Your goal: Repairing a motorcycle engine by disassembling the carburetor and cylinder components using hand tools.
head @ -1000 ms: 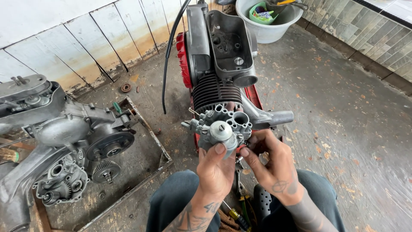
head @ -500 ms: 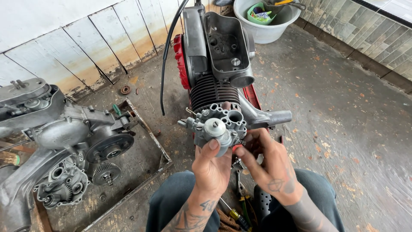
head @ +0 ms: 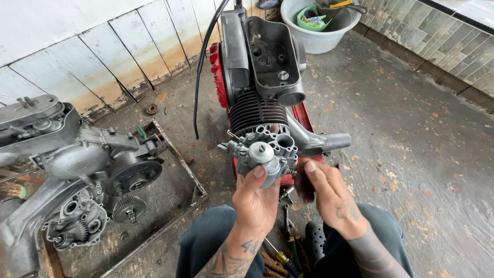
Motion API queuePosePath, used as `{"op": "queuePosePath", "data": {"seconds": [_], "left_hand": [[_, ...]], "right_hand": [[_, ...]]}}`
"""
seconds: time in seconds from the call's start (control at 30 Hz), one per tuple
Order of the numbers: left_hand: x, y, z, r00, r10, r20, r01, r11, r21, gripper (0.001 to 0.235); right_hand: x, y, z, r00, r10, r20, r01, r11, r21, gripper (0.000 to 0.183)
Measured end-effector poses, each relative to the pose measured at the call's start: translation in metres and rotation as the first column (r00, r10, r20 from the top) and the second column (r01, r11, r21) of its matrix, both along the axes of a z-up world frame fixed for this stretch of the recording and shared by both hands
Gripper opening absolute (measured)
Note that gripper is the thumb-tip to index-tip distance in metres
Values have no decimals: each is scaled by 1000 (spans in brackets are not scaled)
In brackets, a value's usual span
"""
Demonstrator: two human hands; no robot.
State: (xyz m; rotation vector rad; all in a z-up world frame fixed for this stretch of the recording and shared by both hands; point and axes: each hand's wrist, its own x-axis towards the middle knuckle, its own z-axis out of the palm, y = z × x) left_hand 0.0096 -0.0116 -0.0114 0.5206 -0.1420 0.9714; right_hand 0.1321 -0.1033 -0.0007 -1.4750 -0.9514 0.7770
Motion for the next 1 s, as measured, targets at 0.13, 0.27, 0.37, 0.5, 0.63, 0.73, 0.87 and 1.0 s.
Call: {"op": "queuePosePath", "data": {"seconds": [0.13, 0.27, 0.37, 0.5, 0.63, 0.73, 0.87, 1.0], "left_hand": [[-2, 2, -3, 1000, -18, -16, 18, 1000, -20, 49], [0, 3, -5, 999, -11, -31, 10, 1000, -28, 47], [-1, 3, -5, 999, -4, -35, 4, 1000, -2, 48], [-1, 2, -4, 999, -11, -47, 10, 1000, -21, 48], [1, 5, -3, 999, -28, -23, 26, 998, -53, 51], [2, 5, -8, 995, -33, -91, 21, 992, -127, 47], [4, 1, -9, 988, -41, -151, 21, 990, -138, 50], [10, -6, -8, 993, 41, -108, -42, 999, 1, 52]], "right_hand": [[-2, 1, 14, 962, 12, 273, -34, 996, 78, 17], [-13, 3, 10, 792, -89, 604, 70, 996, 55, 19], [-17, 2, 7, 737, -119, 665, 118, 992, 47, 11], [-15, 4, 1, 999, -33, 18, 34, 999, -41, 46], [5, 3, -10, 996, -32, -88, 25, 996, -83, 49], [9, 2, 1, 986, -11, 166, -7, 994, 106, 33], [9, -4, 1, 984, -113, 137, 80, 970, 230, 29], [1, -7, 2, 964, -165, 208, 96, 948, 305, 29]]}}
